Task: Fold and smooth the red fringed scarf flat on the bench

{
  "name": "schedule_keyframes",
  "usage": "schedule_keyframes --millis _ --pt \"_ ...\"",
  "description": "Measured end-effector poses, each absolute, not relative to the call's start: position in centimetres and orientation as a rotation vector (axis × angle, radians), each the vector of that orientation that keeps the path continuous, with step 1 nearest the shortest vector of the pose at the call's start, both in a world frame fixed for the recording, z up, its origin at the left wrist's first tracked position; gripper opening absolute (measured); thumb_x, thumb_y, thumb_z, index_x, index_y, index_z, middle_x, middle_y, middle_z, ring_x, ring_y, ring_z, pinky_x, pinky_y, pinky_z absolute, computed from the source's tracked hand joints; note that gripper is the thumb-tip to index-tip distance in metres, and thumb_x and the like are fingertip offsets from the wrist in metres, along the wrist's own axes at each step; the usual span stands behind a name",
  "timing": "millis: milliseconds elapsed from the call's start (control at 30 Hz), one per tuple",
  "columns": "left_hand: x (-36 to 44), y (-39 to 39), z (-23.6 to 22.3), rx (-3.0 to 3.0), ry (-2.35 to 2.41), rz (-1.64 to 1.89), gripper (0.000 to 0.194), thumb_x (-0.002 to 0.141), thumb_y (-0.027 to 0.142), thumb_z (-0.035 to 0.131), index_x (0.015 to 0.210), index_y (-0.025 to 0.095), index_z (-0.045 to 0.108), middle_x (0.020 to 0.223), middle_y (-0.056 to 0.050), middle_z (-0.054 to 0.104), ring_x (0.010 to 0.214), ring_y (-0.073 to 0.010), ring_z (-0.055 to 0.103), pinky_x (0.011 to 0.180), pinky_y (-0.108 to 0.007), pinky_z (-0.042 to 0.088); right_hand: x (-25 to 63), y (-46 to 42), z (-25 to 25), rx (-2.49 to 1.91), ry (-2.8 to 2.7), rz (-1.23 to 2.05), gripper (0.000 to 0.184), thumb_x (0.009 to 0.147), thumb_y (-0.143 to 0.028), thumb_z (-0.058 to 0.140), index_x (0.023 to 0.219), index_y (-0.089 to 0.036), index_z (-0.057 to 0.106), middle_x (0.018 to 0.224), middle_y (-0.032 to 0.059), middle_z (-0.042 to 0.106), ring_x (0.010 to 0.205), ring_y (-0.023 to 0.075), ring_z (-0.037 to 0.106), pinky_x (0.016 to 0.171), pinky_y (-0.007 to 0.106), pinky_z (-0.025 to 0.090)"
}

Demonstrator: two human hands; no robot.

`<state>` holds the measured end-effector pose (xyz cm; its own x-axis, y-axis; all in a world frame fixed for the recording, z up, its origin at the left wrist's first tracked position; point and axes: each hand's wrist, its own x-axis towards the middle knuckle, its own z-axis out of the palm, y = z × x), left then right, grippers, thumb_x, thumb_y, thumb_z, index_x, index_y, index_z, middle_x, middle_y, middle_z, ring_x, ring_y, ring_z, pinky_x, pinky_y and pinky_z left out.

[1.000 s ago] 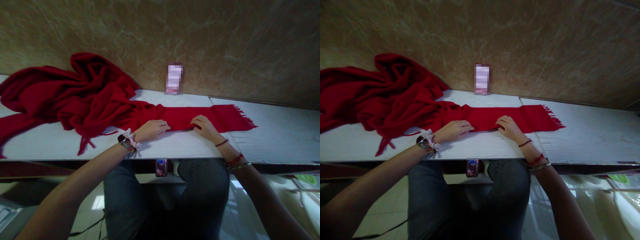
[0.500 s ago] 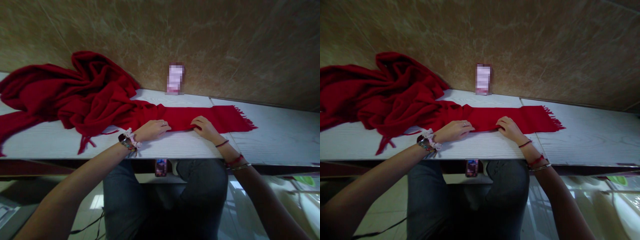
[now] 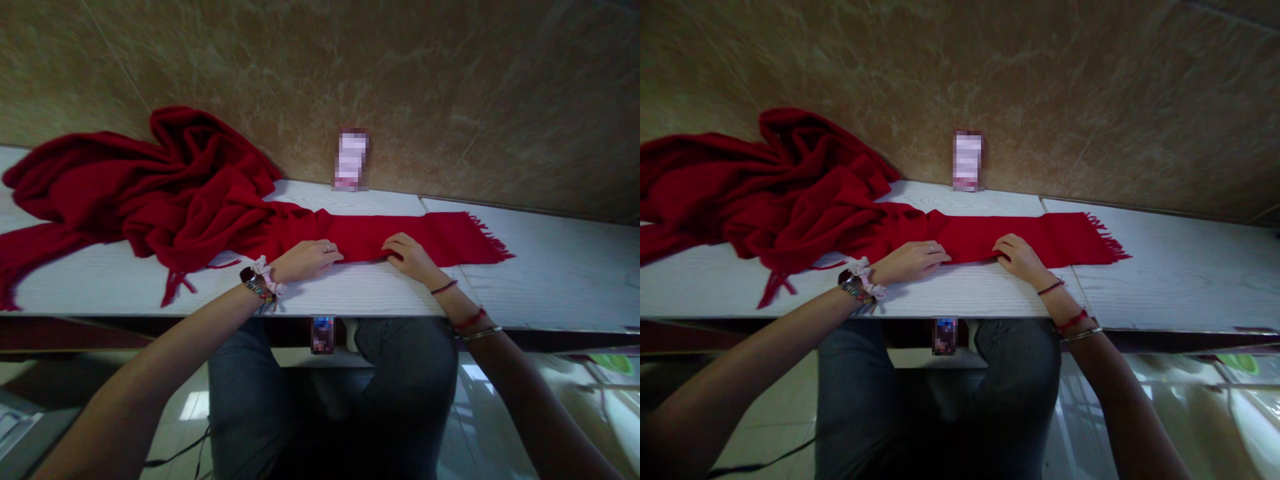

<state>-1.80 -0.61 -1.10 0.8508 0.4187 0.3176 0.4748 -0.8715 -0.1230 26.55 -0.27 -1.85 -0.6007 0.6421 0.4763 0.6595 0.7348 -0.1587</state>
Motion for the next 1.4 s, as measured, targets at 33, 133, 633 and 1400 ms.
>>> schedule_keyframes --millis 33,133,633,1400 --pt "-1.79 -0.61 -1.09 -2.83 -0.692 -0.42 0.025 0.087 0.018 0.039 0.103 0.017 0.059 0.098 -0.006 0.061 0.086 -0.0135 0.056 0.073 -0.024 0.045 26.55 -0.26 -1.85 -0.985 -2.423 -0.036 0.02 0.076 -0.011 0.049 0.087 -0.02 0.064 0.091 0.0087 0.061 0.089 0.0231 0.054 0.077 0.041 0.048" --pt "-1.76 -0.64 -1.04 -2.836 -0.688 -0.416 0.025 0.087 0.017 0.038 0.102 0.017 0.059 0.097 -0.006 0.062 0.086 -0.0137 0.056 0.073 -0.024 0.045 26.59 -0.21 -1.89 -0.974 -2.422 -0.021 0.021 0.076 -0.011 0.049 0.087 -0.02 0.064 0.09 0.0086 0.061 0.089 0.0231 0.054 0.077 0.041 0.048" --pt "-1.73 -0.77 -0.85 -2.856 -0.692 -0.391 0.025 0.087 0.017 0.039 0.103 0.017 0.058 0.099 -0.006 0.061 0.088 -0.0147 0.056 0.074 -0.025 0.046 26.63 -0.21 -1.83 -0.98 -2.442 -0.078 0.016 0.076 -0.01 0.05 0.085 -0.017 0.062 0.091 0.0103 0.06 0.089 0.0235 0.054 0.078 0.04 0.048" --pt "-1.85 -0.45 -1.25 -2.865 -0.666 -0.428 0.023 0.087 0.017 0.041 0.102 0.018 0.058 0.098 -0.004 0.06 0.087 -0.014 0.055 0.074 -0.024 0.044 26.93 0.01 -2.01 -0.979 -2.411 -0.006 0.018 0.076 -0.011 0.05 0.087 -0.019 0.062 0.094 0.009 0.059 0.091 0.0222 0.055 0.082 0.039 0.049"
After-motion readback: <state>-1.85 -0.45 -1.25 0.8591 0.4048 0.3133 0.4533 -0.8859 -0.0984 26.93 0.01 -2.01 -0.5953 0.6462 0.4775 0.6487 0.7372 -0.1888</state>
